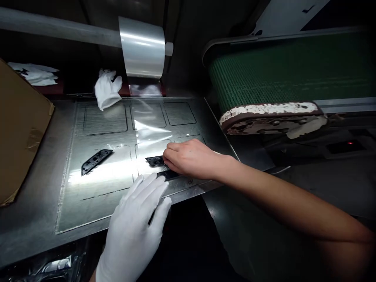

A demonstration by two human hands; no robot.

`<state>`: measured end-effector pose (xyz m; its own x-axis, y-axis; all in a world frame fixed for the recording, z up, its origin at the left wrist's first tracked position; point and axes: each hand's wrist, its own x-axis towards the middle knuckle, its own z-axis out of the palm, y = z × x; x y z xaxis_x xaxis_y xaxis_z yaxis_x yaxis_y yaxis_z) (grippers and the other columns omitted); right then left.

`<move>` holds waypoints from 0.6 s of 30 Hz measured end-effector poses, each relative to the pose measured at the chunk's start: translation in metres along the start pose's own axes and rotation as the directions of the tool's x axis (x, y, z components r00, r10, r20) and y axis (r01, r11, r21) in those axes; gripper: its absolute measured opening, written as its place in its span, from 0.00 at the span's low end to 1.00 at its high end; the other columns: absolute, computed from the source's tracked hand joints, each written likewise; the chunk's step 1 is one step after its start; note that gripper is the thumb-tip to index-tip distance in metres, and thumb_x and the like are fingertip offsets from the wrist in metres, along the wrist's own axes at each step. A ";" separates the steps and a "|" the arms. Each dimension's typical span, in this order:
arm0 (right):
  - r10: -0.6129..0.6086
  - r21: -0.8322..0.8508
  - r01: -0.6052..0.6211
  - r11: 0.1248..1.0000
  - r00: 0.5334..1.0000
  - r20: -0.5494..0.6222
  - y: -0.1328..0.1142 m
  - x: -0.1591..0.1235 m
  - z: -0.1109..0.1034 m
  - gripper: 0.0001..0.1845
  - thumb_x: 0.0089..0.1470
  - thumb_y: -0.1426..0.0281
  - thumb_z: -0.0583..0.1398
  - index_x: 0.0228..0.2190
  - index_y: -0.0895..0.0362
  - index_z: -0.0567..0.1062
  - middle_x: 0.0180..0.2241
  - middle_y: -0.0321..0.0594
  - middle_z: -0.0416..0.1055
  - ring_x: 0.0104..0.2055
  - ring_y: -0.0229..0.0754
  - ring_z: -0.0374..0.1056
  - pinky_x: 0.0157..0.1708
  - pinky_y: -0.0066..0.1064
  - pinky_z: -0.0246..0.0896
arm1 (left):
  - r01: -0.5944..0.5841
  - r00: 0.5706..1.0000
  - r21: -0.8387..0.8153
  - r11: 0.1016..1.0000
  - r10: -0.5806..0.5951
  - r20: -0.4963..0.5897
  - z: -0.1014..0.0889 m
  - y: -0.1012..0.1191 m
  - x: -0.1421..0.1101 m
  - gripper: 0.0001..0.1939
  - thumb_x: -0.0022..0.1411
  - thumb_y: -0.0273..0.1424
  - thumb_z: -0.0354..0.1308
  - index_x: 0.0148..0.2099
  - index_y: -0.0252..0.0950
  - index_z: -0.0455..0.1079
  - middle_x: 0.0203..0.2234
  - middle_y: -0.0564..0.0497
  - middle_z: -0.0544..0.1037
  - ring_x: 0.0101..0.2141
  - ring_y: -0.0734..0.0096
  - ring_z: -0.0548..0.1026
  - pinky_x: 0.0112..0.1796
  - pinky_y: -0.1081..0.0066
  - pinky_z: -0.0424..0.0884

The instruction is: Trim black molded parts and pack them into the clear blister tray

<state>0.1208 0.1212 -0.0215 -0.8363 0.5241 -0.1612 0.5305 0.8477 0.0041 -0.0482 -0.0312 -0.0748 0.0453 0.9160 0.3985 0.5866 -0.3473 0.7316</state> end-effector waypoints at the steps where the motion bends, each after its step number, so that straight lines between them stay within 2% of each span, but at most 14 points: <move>1: 0.000 0.010 0.000 1.000 1.000 0.008 0.001 0.001 0.001 0.16 0.73 0.66 0.51 0.40 0.60 0.76 0.37 0.43 0.76 0.28 0.38 0.65 0.26 0.32 0.40 | 0.005 1.000 0.010 1.000 -0.005 0.007 0.001 0.001 0.000 0.27 0.66 0.27 0.64 0.65 0.47 0.72 0.57 0.52 0.79 0.59 0.51 0.74 0.67 0.54 0.60; 3: 0.014 0.077 -0.012 0.997 1.000 -0.020 0.007 -0.006 0.005 0.15 0.72 0.64 0.53 0.42 0.59 0.77 0.39 0.43 0.77 0.31 0.40 0.68 0.27 0.32 0.45 | 0.024 0.999 0.039 0.999 -0.025 0.027 0.001 0.002 -0.001 0.25 0.67 0.30 0.63 0.65 0.47 0.71 0.58 0.53 0.78 0.60 0.53 0.74 0.67 0.57 0.59; 5: 0.091 0.187 -0.067 0.980 0.988 -0.123 0.017 -0.025 0.012 0.15 0.72 0.62 0.55 0.45 0.57 0.76 0.42 0.42 0.77 0.37 0.42 0.72 0.30 0.31 0.54 | 0.060 0.998 0.064 0.996 -0.061 0.025 -0.004 0.003 0.000 0.22 0.69 0.32 0.61 0.65 0.47 0.72 0.58 0.54 0.78 0.60 0.55 0.74 0.67 0.60 0.60; 8: 0.323 0.299 -0.237 0.924 0.903 -0.284 0.035 -0.069 0.032 0.14 0.71 0.62 0.56 0.49 0.58 0.75 0.45 0.44 0.76 0.44 0.45 0.73 0.41 0.34 0.64 | 0.082 0.997 0.128 0.988 -0.079 -0.024 -0.019 0.000 0.007 0.21 0.71 0.36 0.59 0.64 0.48 0.72 0.58 0.56 0.78 0.60 0.59 0.74 0.66 0.63 0.62; 10: 0.420 0.291 -0.337 0.895 0.858 -0.296 0.045 -0.096 0.049 0.14 0.70 0.64 0.57 0.51 0.58 0.74 0.46 0.47 0.75 0.47 0.48 0.72 0.46 0.38 0.66 | 0.079 0.996 0.215 0.973 -0.070 -0.050 -0.030 -0.006 0.017 0.20 0.72 0.38 0.59 0.63 0.46 0.73 0.59 0.55 0.77 0.61 0.59 0.72 0.67 0.61 0.61; 12: 0.453 0.269 -0.382 0.884 0.844 -0.286 0.049 -0.113 0.064 0.13 0.70 0.65 0.56 0.50 0.59 0.74 0.45 0.49 0.74 0.47 0.51 0.71 0.47 0.41 0.67 | 0.067 0.998 0.300 0.952 -0.062 -0.028 -0.037 -0.014 0.029 0.18 0.72 0.39 0.58 0.61 0.43 0.74 0.60 0.52 0.76 0.65 0.54 0.68 0.67 0.56 0.60; 14: 0.481 0.305 -0.391 0.868 0.815 -0.325 0.047 -0.119 0.070 0.12 0.71 0.67 0.54 0.50 0.58 0.73 0.44 0.49 0.73 0.44 0.50 0.71 0.44 0.41 0.68 | 0.036 0.998 0.357 0.933 -0.054 0.039 -0.040 -0.021 0.041 0.17 0.72 0.41 0.57 0.57 0.42 0.76 0.62 0.50 0.75 0.67 0.47 0.64 0.65 0.50 0.64; 16: 0.481 0.373 -0.345 0.861 0.789 -0.381 0.041 -0.115 0.063 0.13 0.71 0.67 0.54 0.52 0.57 0.72 0.46 0.48 0.73 0.45 0.48 0.72 0.43 0.38 0.68 | -0.016 0.992 0.388 0.922 -0.034 0.121 -0.040 -0.026 0.051 0.15 0.72 0.41 0.56 0.53 0.41 0.77 0.62 0.48 0.74 0.66 0.42 0.64 0.59 0.48 0.69; 18: 0.404 0.396 -0.242 0.886 0.822 -0.402 0.031 -0.103 0.047 0.15 0.71 0.68 0.55 0.55 0.55 0.73 0.48 0.46 0.74 0.47 0.46 0.73 0.43 0.35 0.68 | -0.058 0.980 0.408 0.911 -0.025 0.195 -0.038 -0.029 0.058 0.13 0.72 0.40 0.55 0.49 0.41 0.77 0.60 0.47 0.74 0.64 0.43 0.66 0.55 0.49 0.72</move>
<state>0.2302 0.0899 -0.0513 -0.5286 0.8061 0.2661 0.7270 0.5917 -0.3484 -0.0930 0.0244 -0.0516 0.1879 0.9459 0.2644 0.8619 -0.2879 0.4175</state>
